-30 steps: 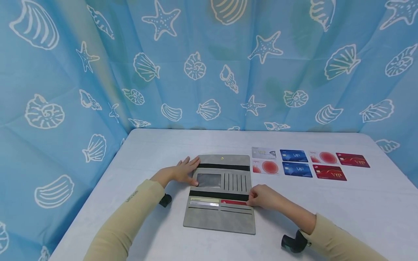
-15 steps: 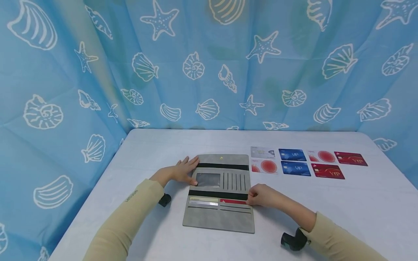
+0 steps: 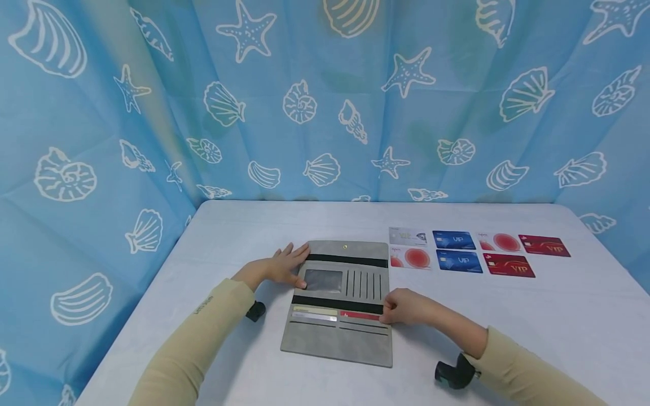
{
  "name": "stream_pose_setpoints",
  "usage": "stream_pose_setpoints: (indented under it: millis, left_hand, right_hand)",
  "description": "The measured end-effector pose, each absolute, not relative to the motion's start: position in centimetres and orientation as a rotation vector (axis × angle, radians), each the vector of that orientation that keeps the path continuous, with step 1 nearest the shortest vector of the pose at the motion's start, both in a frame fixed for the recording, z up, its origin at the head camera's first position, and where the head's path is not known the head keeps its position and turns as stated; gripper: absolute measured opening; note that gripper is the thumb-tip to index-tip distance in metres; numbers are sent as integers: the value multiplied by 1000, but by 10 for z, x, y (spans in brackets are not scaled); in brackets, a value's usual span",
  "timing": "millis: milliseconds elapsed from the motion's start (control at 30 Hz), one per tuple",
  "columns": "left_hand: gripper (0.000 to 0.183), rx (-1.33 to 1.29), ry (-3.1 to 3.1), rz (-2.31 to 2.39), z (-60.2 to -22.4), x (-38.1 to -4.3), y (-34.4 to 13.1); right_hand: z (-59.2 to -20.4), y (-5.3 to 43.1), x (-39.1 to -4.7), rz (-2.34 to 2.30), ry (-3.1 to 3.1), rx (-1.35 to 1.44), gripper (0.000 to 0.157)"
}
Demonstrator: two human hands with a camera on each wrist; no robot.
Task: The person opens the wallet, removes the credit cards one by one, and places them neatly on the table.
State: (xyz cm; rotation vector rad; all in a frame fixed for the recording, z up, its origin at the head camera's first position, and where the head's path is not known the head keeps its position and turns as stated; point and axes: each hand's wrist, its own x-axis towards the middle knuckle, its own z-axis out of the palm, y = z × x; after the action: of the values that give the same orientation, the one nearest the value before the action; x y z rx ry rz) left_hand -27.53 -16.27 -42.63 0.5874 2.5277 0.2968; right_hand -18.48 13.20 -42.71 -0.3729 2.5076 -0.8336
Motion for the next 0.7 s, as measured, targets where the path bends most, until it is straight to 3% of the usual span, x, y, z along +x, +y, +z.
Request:
stream_pose_setpoints:
  millis: [700]
  left_hand:
    - [95, 572, 2530, 283, -425, -274, -162]
  right_hand:
    - [-428, 132, -202, -948, 2442, -187, 15]
